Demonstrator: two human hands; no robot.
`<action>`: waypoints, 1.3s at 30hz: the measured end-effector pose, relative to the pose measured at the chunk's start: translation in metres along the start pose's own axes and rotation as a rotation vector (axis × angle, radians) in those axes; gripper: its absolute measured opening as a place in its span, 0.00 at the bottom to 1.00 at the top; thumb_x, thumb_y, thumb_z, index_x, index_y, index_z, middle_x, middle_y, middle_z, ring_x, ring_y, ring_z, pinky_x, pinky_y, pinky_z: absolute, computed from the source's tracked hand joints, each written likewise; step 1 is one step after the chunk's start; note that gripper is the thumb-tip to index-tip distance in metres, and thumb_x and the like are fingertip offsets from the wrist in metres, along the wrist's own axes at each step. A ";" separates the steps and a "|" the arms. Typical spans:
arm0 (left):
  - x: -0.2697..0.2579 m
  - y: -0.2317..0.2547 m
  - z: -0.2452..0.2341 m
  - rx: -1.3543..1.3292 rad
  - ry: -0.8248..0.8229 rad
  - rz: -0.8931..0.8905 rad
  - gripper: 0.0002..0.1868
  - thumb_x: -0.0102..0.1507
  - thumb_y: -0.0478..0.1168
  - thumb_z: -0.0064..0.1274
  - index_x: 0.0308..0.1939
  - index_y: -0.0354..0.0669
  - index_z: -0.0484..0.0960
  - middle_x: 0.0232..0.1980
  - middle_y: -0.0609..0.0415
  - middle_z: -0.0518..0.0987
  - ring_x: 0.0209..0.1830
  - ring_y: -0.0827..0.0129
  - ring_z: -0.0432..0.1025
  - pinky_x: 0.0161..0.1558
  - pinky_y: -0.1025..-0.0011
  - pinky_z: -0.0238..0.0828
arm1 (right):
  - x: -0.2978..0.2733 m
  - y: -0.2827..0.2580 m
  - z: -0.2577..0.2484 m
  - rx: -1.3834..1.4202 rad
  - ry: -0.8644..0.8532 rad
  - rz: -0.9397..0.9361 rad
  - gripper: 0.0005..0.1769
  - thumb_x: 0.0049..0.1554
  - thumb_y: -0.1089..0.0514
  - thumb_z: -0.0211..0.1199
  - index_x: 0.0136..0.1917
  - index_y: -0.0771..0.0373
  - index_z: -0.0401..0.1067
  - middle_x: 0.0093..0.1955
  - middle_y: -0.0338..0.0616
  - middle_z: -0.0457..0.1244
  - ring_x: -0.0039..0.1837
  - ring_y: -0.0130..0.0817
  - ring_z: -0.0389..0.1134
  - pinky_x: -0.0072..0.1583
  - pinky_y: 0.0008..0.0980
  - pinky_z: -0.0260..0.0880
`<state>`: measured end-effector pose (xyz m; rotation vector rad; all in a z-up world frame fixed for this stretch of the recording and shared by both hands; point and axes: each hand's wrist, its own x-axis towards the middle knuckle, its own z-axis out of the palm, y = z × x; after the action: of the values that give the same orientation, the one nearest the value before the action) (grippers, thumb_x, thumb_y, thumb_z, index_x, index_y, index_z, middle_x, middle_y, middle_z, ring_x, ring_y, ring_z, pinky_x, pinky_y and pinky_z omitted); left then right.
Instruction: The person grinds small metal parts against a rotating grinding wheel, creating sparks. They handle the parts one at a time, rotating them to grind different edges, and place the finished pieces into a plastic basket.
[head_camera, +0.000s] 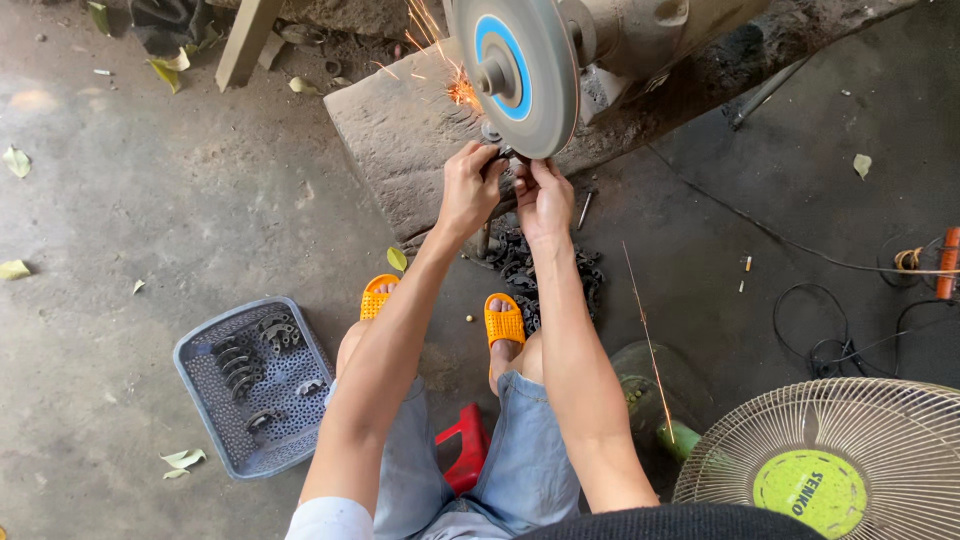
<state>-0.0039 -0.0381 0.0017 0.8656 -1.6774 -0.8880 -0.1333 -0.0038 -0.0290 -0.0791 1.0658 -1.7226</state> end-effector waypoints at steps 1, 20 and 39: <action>-0.003 -0.005 0.001 0.000 -0.003 0.000 0.02 0.62 0.29 0.53 0.34 0.32 0.78 0.28 0.42 0.71 0.24 0.48 0.69 0.26 0.66 0.64 | -0.002 -0.001 0.002 0.002 0.002 0.000 0.06 0.58 0.62 0.62 0.49 0.63 0.71 0.41 0.48 0.67 0.39 0.35 0.70 0.40 0.19 0.70; -0.028 -0.011 -0.057 0.144 0.047 -0.001 0.05 0.57 0.29 0.59 0.28 0.39 0.79 0.26 0.48 0.73 0.23 0.56 0.71 0.25 0.69 0.63 | -0.015 0.028 0.021 -0.244 -0.259 0.059 0.07 0.59 0.60 0.61 0.51 0.62 0.72 0.46 0.51 0.69 0.37 0.36 0.73 0.34 0.19 0.73; -0.027 -0.021 -0.026 0.035 0.023 -0.132 0.03 0.60 0.27 0.55 0.36 0.35 0.84 0.25 0.44 0.75 0.23 0.56 0.72 0.25 0.69 0.65 | -0.012 0.015 0.022 -0.260 -0.147 -0.065 0.08 0.59 0.61 0.61 0.50 0.66 0.73 0.42 0.50 0.68 0.35 0.36 0.70 0.31 0.18 0.69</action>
<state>0.0304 -0.0284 -0.0229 1.0163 -1.6341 -0.9367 -0.1054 -0.0086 -0.0212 -0.4022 1.1823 -1.6000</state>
